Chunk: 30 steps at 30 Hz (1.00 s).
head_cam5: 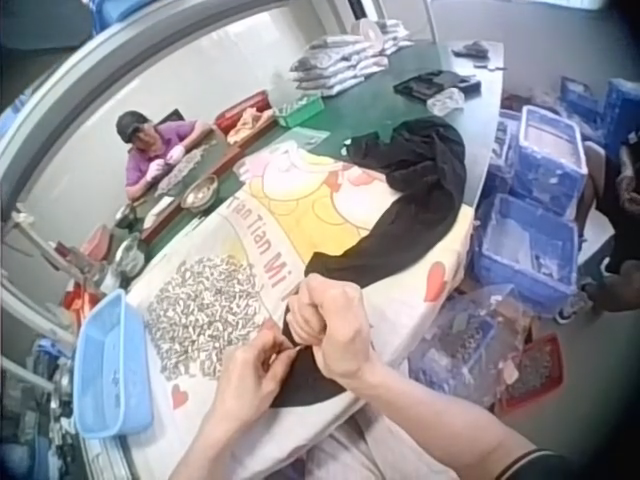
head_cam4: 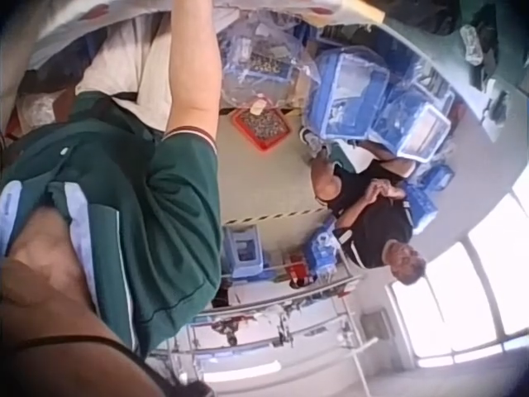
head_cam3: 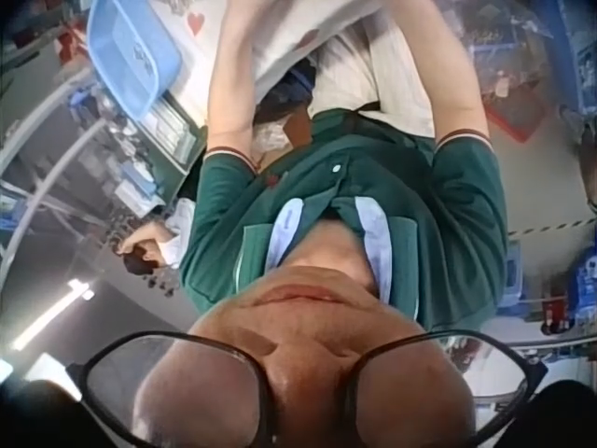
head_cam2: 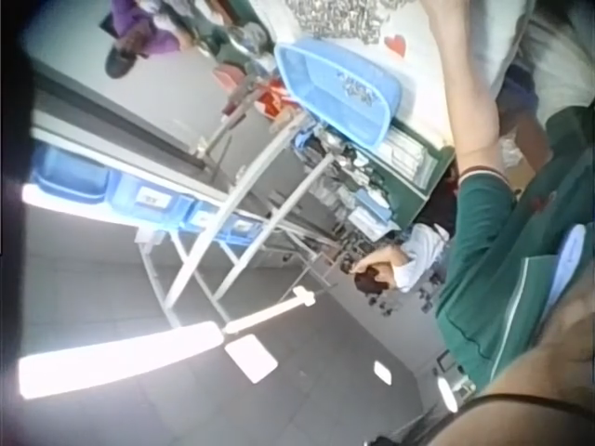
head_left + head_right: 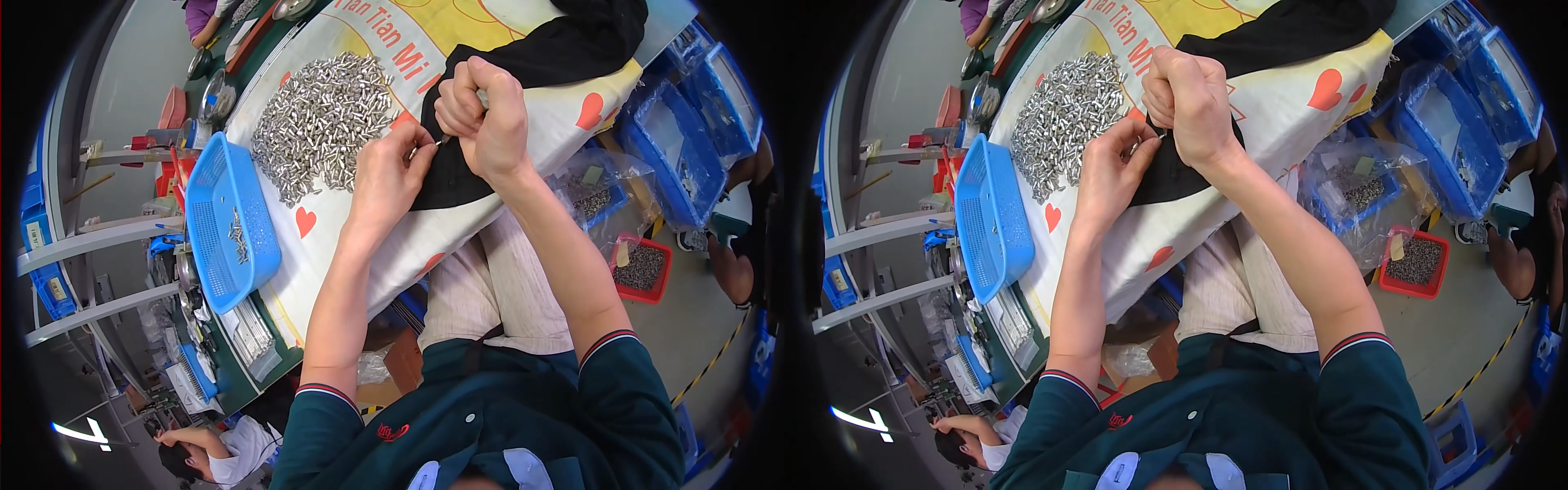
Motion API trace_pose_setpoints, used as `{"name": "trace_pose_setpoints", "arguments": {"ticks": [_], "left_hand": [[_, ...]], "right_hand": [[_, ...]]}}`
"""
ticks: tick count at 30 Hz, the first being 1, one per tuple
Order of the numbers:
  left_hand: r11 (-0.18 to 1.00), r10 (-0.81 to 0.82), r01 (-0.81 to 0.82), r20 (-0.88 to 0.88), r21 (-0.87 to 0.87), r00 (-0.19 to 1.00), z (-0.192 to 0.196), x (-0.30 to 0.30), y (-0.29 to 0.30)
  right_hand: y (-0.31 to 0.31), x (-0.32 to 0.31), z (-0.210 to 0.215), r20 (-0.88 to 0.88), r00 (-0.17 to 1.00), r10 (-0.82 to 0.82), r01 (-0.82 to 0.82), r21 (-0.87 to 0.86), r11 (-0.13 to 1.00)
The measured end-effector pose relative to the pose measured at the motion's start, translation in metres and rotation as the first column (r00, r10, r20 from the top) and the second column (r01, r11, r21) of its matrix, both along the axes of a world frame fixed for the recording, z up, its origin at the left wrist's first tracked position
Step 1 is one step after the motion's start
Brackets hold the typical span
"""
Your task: Sorting small metal components from a pile on the workbench and placing them into a blue plastic tray.
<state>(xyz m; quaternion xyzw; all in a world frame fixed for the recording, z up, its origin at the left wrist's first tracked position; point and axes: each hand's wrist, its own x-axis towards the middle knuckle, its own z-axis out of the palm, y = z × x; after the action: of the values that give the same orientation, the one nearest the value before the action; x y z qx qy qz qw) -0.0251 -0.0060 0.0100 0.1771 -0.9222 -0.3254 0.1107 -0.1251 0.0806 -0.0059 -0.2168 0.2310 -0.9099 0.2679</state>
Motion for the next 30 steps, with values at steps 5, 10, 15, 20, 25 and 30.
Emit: {"name": "trace_pose_setpoints", "arguments": {"ticks": [5,10,15,20,25,30], "left_hand": [[1.000,0.010,-0.009,0.020,-0.026,1.000,0.0026,-0.0001,0.0020],[0.999,0.014,-0.014,0.004,-0.040,1.000,0.0025,-0.0001,0.0023],[0.999,0.019,-0.019,0.004,-0.050,1.000,0.0005,-0.0001,0.0013],[0.999,0.021,-0.023,-0.038,-0.030,0.999,-0.0062,-0.0009,-0.0007],[1.000,0.026,-0.026,-0.036,0.015,0.999,-0.0069,-0.0017,-0.0024],[0.997,-0.014,0.015,-0.003,0.069,1.000,-0.0072,-0.0025,-0.0047]], "right_hand": [[0.0003,-0.0003,0.0002,-0.012,1.000,0.006,-0.006,0.004,1.000],[0.0000,-0.0004,-0.0011,0.010,1.000,0.008,-0.008,-0.011,1.000],[0.0002,-0.0001,0.0002,0.014,1.000,0.012,-0.012,-0.008,1.000],[-0.0005,-0.0006,0.0008,-0.022,1.000,0.007,-0.006,0.017,1.000],[-0.0015,0.0007,0.0035,-0.115,0.993,0.006,0.009,0.123,0.992],[-0.0062,0.0062,0.0049,-0.209,0.978,-0.027,0.056,0.135,0.989]]}}
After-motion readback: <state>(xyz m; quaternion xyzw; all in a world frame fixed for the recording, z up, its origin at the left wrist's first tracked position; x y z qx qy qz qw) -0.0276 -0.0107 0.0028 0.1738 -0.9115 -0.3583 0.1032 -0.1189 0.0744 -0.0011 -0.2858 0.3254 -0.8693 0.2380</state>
